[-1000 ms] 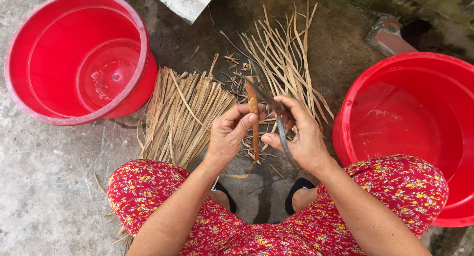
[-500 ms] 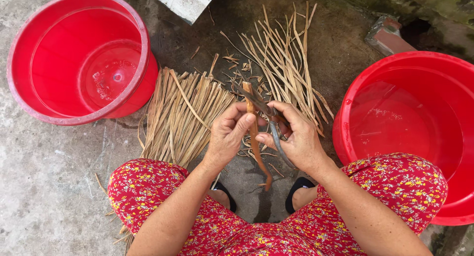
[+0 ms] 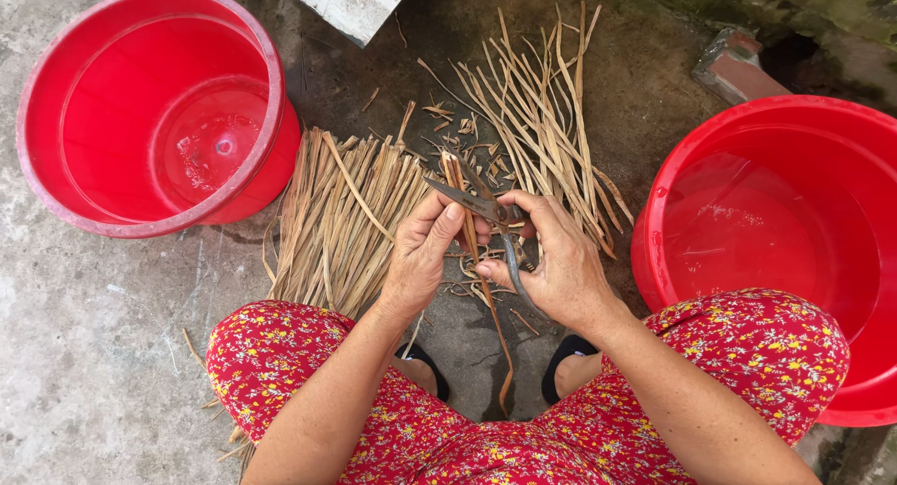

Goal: The person sits on the ground and trims dried plant strips with scissors, cutting off ends and thinning each strip one at a time. They place trimmed strips into a pile on the left, drop scraps in the middle, and occasionally gather and reposition the piles.

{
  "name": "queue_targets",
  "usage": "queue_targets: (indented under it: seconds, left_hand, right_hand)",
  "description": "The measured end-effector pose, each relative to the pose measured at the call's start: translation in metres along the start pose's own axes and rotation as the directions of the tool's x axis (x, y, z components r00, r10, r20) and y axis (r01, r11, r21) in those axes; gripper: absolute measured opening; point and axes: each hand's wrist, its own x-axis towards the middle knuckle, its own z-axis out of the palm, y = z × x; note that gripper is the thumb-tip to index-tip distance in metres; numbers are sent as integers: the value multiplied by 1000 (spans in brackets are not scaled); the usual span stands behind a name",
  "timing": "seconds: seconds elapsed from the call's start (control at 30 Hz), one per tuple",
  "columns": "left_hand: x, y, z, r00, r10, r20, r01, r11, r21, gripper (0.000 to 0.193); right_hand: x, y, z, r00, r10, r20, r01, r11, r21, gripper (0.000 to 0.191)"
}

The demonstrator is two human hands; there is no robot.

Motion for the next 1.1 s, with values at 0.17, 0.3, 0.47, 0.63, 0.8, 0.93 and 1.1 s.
queue_targets:
  seconds: [0.17, 0.3, 0.47, 0.63, 0.8, 0.93, 1.1]
  left_hand:
    - [0, -1, 3, 1000, -13, 9, 13, 999, -43, 26]
    - [1, -3, 5, 999, 23, 35, -22, 999, -29, 24]
    - [2, -4, 5, 999, 28, 43, -29, 999, 21, 24]
    - [1, -5, 5, 999, -3, 38, 3, 1000, 5, 24]
    - [0, -6, 3, 999, 10, 34, -10, 1000, 5, 24]
    - [0, -7, 0, 1000, 19, 14, -20, 998, 62, 23]
    - [-1, -4, 0, 1000, 7, -2, -6, 998, 68, 23]
  right_hand:
    - [-1, 0, 2, 1000, 2, 7, -3, 998, 60, 79]
    - [-3, 3, 5, 999, 37, 29, -39, 995, 91, 80]
    - [-7, 14, 10, 1000, 12, 16, -13, 996, 90, 80]
    - [-11, 26, 19, 996, 84, 35, -90, 958, 271, 75]
    - [-14, 32, 23, 990, 129, 61, -142, 937, 319, 65]
    - [-14, 36, 28, 983, 154, 96, -180, 894, 409, 62]
    - [-12, 42, 35, 980, 177, 95, -201, 863, 464, 62]
